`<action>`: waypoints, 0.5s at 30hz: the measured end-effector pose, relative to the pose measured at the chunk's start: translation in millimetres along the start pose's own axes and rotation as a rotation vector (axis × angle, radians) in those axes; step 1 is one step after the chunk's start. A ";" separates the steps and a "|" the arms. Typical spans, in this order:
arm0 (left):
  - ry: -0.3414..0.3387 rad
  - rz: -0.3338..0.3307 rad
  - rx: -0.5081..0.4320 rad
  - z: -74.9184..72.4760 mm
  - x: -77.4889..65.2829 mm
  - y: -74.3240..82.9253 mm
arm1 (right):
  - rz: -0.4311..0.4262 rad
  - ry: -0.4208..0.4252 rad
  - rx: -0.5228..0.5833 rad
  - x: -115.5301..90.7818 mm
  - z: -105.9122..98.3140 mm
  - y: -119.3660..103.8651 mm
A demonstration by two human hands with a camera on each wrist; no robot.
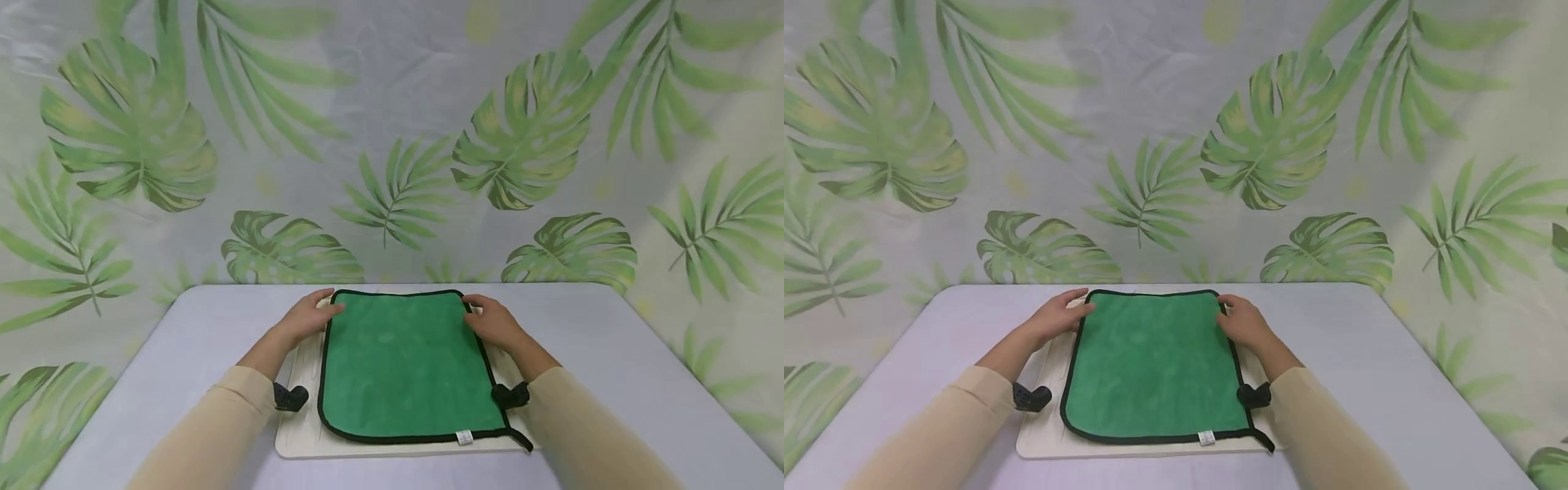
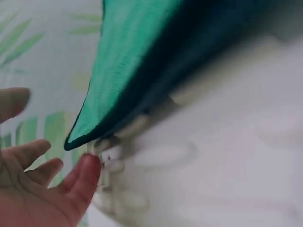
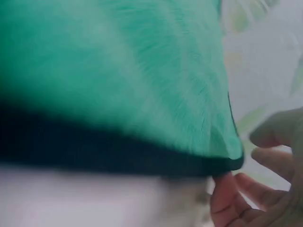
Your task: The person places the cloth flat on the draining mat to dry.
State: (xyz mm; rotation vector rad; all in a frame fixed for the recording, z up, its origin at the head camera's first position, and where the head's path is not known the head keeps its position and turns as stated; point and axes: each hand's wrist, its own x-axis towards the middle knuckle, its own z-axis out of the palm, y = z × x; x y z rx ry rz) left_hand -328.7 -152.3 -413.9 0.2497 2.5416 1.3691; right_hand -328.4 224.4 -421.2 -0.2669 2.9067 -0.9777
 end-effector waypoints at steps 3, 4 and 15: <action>-0.033 0.084 0.294 1.4 -17.0 1.9 | -0.091 -0.053 -0.131 -14.9 -2.8 -0.9; -0.048 0.105 0.386 4.5 -24.3 3.2 | -0.115 -0.070 -0.167 -23.3 -4.1 -0.5; -0.171 0.020 0.683 26.4 -99.1 6.9 | -0.344 -0.082 -0.545 -129.0 -3.9 1.8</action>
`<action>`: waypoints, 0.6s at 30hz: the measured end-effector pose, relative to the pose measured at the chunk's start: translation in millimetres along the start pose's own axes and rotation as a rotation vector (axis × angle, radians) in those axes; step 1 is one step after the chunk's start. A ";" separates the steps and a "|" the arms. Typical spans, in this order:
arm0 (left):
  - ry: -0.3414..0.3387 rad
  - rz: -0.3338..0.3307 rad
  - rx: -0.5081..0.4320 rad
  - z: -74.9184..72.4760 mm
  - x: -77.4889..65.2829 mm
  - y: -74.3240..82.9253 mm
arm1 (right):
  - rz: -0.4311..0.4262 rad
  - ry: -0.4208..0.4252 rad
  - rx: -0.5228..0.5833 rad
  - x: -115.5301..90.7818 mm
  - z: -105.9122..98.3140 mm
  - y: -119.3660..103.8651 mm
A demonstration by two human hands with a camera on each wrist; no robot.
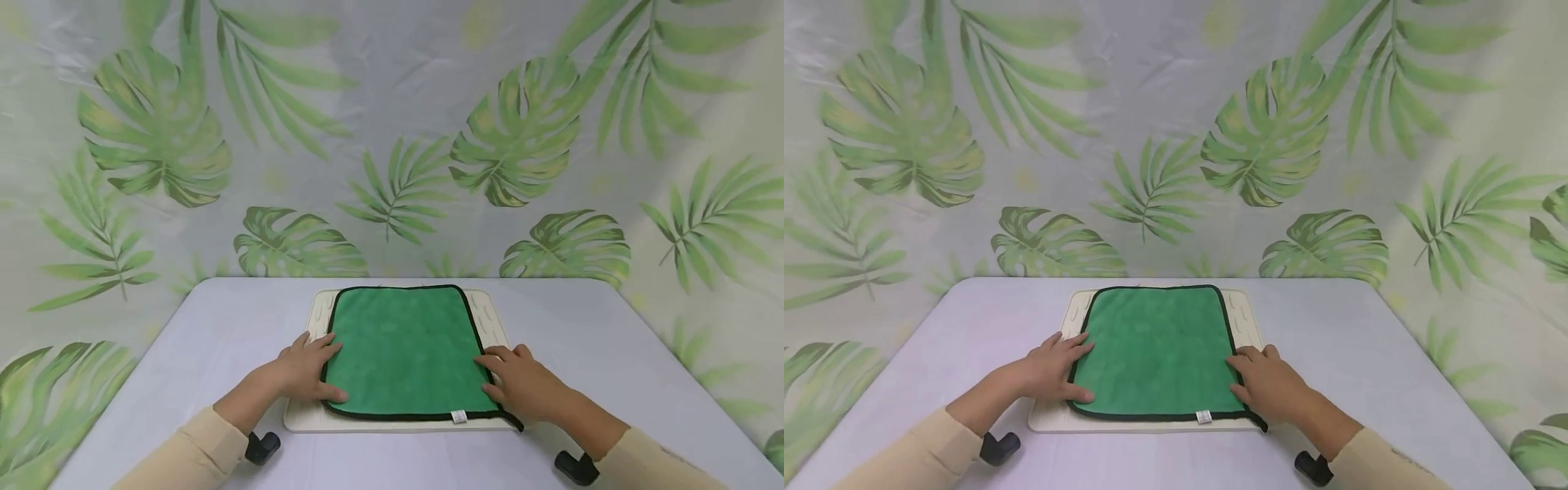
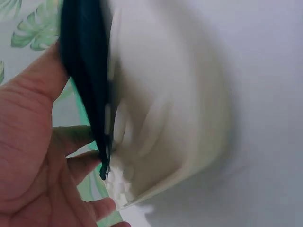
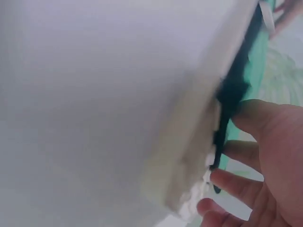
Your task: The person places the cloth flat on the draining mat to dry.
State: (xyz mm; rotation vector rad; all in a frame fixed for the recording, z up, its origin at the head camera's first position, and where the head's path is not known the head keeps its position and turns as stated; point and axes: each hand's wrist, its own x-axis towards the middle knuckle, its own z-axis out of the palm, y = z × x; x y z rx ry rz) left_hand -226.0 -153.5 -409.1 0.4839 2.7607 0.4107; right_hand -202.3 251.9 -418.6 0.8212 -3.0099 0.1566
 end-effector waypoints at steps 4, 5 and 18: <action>-0.003 -0.040 0.007 11.3 -9.9 -5.5 | -0.017 0.027 -0.044 -24.3 3.8 -2.6; 0.005 -0.047 0.005 13.2 -9.6 -8.2 | -0.015 0.023 -0.041 -26.8 4.8 -2.1; 0.011 -0.050 -0.180 15.5 -18.5 -18.3 | 0.165 -0.169 0.209 -36.6 -8.2 -0.4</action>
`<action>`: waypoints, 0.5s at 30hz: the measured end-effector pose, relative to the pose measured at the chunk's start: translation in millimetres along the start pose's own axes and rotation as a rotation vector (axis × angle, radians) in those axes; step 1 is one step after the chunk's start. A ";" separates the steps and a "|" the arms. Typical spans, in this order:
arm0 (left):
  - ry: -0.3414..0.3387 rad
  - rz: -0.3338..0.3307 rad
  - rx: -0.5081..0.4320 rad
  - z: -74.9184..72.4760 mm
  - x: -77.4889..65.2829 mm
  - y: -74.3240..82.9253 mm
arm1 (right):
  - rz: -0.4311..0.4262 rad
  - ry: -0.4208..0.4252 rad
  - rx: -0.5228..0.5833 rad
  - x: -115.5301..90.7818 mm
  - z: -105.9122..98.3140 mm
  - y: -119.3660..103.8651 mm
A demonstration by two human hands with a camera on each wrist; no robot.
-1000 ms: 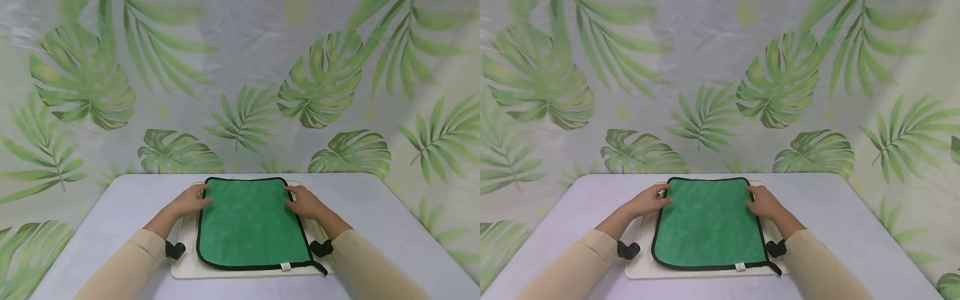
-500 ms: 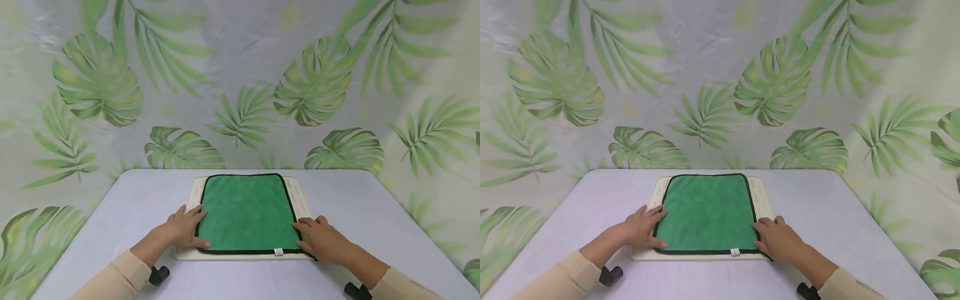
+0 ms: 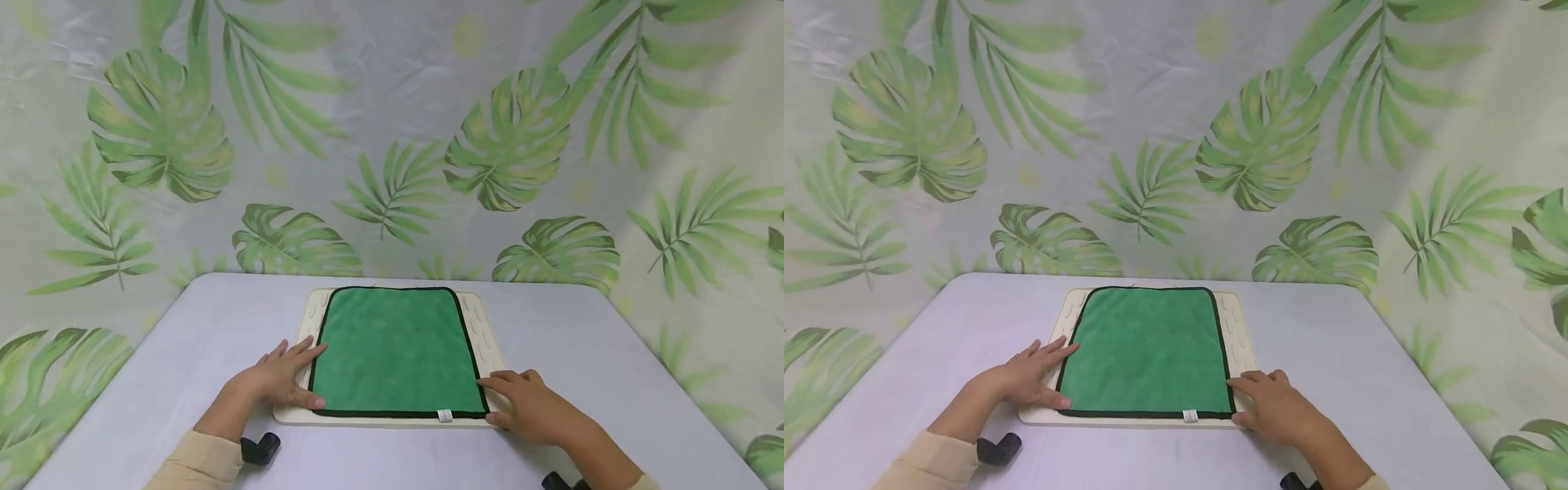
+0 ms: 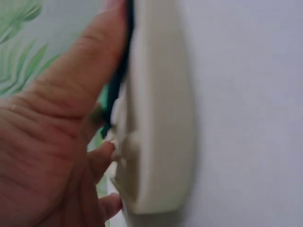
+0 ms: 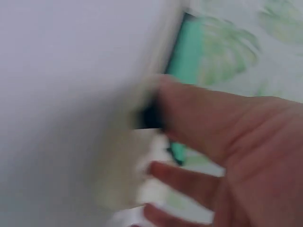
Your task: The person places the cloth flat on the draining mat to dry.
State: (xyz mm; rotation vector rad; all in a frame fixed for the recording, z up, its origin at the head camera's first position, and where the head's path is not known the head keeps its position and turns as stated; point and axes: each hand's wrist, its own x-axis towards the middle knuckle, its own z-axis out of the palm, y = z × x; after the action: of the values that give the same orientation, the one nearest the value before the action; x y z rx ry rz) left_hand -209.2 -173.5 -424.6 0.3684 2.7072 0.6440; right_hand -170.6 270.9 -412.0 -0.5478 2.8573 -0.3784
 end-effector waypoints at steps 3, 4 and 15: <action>-0.002 0.012 -0.048 1.0 -7.3 0.8 | 0.044 -0.057 0.028 2.0 -14.0 -4.6; 0.000 0.017 -0.061 1.2 -9.0 1.9 | 0.054 -0.077 0.041 3.5 -19.7 -5.4; 0.077 0.070 -0.131 -2.1 -19.7 9.1 | 0.144 -0.033 0.092 10.5 -55.0 14.1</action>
State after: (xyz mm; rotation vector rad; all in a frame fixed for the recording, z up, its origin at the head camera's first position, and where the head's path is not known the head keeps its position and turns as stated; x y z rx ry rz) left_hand -190.5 -172.7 -413.5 0.4138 2.7159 0.8673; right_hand -198.6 291.0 -365.7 -0.3261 2.8092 -0.4677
